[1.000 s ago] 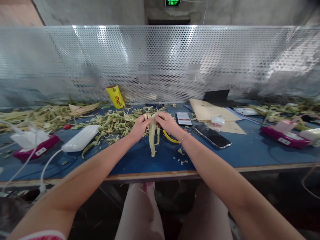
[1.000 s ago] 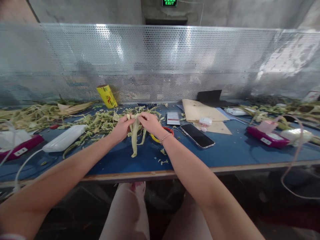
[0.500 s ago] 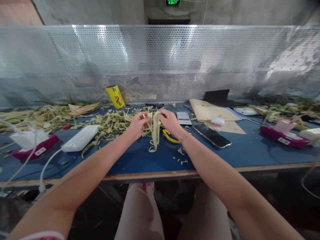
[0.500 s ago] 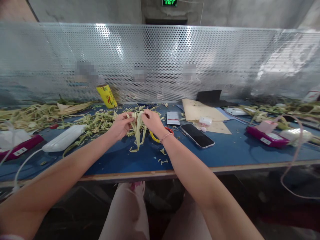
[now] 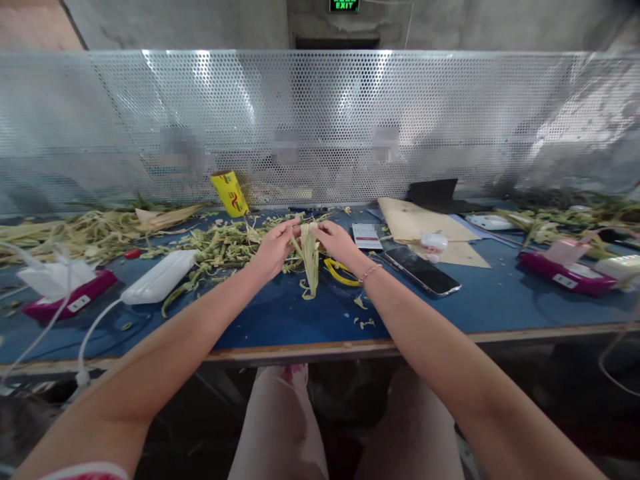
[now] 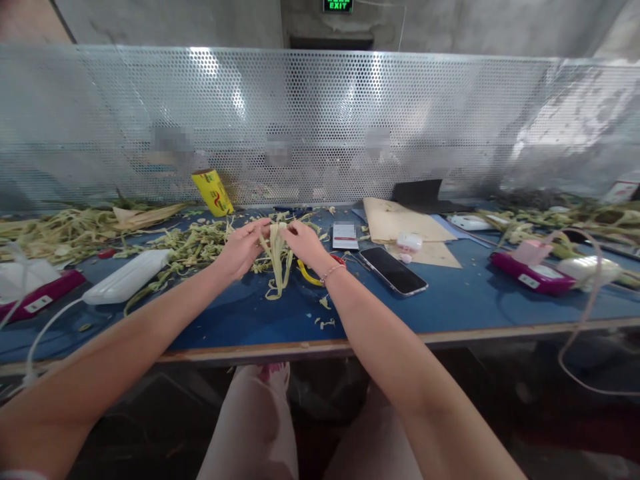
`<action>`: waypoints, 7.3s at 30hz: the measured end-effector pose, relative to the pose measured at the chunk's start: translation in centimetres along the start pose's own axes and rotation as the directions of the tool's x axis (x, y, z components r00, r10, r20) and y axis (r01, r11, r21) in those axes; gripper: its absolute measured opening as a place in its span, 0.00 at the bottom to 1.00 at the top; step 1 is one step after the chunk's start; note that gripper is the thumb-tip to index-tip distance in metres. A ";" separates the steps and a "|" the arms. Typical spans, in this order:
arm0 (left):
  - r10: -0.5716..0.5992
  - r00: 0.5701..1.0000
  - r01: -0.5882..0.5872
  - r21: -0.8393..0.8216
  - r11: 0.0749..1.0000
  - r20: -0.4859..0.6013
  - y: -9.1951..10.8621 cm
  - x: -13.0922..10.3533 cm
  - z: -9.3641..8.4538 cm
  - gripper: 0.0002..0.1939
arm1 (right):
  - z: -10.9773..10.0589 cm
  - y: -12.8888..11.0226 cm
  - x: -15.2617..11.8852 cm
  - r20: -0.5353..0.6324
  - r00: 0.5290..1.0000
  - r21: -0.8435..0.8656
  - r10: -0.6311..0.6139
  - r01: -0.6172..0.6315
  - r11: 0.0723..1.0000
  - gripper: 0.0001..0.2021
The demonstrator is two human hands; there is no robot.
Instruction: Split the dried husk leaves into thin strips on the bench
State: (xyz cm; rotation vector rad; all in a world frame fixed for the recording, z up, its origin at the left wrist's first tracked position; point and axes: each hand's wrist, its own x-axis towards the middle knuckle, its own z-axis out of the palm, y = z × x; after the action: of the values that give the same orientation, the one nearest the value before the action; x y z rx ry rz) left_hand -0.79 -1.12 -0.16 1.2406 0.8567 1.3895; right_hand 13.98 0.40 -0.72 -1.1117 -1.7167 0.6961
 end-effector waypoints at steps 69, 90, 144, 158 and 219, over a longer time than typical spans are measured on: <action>-0.017 0.997 -0.015 0.415 0.910 0.073 -0.9 -0.4 0.3 0.04 | -0.1 -0.1 0.2 -0.046 0.996 0.378 0.071 -0.048 0.925 0.03; 0.062 0.990 -0.112 0.447 0.888 0.126 -0.9 -0.4 -0.1 0.09 | 0.4 0.1 0.2 0.097 0.988 0.477 0.122 -0.153 0.865 0.06; 0.062 0.982 -0.135 0.435 0.890 0.178 -0.7 -0.3 -0.2 0.11 | 0.1 0.3 0.5 0.058 0.995 0.612 0.083 -0.101 0.784 0.09; 0.045 0.988 -0.109 0.453 0.885 0.149 -0.5 -0.5 0.1 0.12 | -0.3 0.4 0.8 0.005 0.994 0.577 0.109 -0.092 0.812 0.08; 0.029 0.986 -0.102 0.463 0.880 0.162 -0.4 -0.5 0.1 0.11 | -2.0 0.3 1.1 -0.001 0.969 0.699 0.248 -0.177 0.693 0.07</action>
State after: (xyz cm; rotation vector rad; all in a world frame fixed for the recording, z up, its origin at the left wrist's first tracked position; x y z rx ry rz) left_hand -0.65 -1.51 -0.61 1.7372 1.0932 1.1523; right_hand 15.82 1.43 0.27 -0.7764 -1.0715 1.2881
